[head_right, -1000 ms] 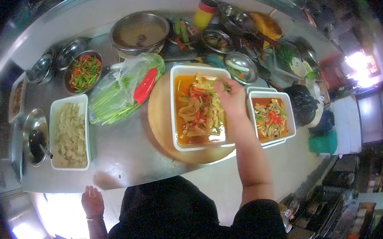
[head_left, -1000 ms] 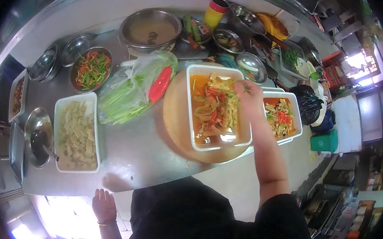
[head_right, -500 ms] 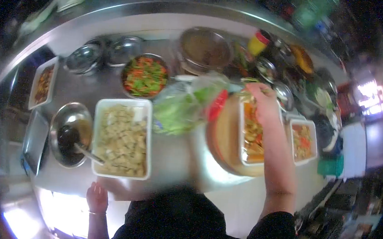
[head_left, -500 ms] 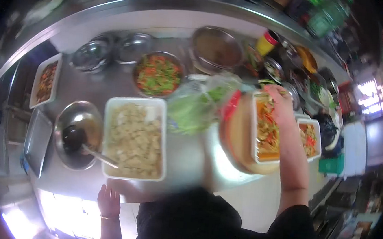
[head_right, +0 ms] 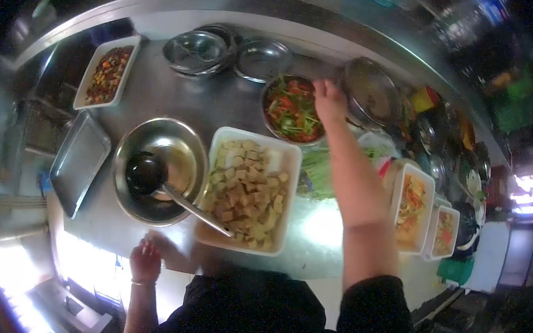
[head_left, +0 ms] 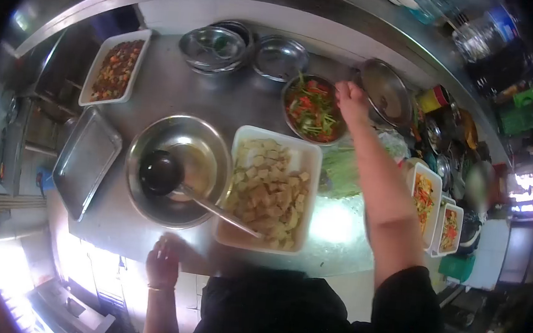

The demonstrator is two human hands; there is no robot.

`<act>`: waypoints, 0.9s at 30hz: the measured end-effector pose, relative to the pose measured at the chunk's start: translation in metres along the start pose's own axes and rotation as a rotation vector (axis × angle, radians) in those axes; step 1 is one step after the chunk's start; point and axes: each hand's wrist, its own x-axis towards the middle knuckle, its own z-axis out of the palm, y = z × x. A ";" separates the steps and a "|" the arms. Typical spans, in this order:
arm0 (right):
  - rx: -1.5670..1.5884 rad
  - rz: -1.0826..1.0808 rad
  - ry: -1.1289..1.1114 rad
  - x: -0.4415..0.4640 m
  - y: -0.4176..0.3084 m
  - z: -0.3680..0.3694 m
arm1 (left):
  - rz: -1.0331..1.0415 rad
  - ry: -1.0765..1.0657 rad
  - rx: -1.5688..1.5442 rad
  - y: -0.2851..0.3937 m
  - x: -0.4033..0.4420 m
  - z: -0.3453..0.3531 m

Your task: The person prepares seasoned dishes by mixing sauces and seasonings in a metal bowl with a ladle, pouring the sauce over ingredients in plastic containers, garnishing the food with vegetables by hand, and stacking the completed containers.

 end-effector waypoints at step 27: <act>0.175 -0.179 -1.096 -0.208 -0.169 -0.098 | 0.207 -0.367 0.318 -0.040 -0.008 0.198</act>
